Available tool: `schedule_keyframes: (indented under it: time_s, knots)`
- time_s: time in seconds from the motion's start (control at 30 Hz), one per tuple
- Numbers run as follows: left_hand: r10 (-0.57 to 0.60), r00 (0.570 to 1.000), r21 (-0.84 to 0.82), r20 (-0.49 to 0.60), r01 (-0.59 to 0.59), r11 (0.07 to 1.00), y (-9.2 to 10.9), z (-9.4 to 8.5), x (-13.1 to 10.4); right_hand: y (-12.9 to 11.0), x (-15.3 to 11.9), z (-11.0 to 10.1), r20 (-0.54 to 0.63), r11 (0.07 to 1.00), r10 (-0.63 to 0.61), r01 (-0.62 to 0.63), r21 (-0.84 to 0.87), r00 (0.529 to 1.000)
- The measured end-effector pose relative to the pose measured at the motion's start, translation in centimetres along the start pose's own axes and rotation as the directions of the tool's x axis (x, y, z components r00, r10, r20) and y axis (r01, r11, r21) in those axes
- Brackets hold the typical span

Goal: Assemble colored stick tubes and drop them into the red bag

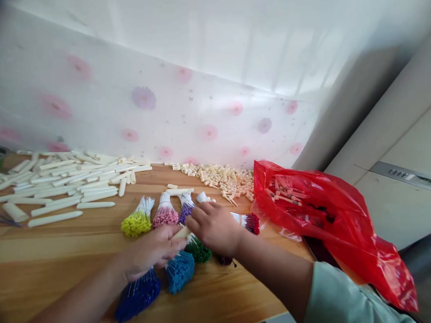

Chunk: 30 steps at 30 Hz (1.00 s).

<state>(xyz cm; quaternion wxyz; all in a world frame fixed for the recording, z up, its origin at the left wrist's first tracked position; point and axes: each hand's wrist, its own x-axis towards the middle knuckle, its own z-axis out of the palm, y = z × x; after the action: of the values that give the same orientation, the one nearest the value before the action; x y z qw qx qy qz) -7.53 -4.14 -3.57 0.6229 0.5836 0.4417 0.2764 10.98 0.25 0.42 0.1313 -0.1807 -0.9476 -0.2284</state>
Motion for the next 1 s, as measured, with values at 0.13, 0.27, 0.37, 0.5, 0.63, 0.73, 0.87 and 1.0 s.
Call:
schedule_keyframes:
  time_s: [0.13,0.27,0.37,0.5,0.63,0.73,0.87,1.0]
  knots:
    - [0.099,0.991,0.353,-0.09,-0.061,0.933,0.2,0.8,0.0,-1.0,0.5,2.4,0.036,0.987,0.141,-0.138,-0.085,0.989]
    - [0.211,0.952,0.639,-0.223,-0.02,0.769,0.5,0.8,0.1,-1.2,1.2,3.3,0.043,0.98,0.194,-0.191,-0.057,0.98]
    - [0.232,0.929,0.681,-0.289,0.029,0.732,0.5,0.5,0.1,-1.0,1.4,2.8,0.039,0.977,0.21,-0.207,-0.054,0.977]
    - [0.05,0.989,0.296,-0.138,-0.007,0.955,0.4,0.1,-0.1,-0.7,1.9,2.0,0.081,0.995,0.089,-0.085,-0.052,0.993]
    - [0.041,0.989,0.379,-0.143,0.017,0.925,0.2,-0.2,0.2,-0.6,2.9,2.5,0.209,0.999,0.031,-0.023,-0.044,0.977]
    - [0.17,0.96,0.624,-0.223,0.006,0.781,0.0,-0.4,0.6,-0.8,3.7,3.0,0.276,0.997,0.077,-0.066,-0.051,0.958]
    - [0.201,0.933,0.684,-0.298,0.061,0.727,-0.1,-0.6,0.7,-1.0,4.4,2.5,0.348,0.99,0.137,-0.126,-0.055,0.927]
    - [0.227,0.933,0.682,-0.28,0.027,0.731,0.1,-0.7,0.4,-1.0,4.3,1.0,0.322,0.994,0.103,-0.088,-0.062,0.941]
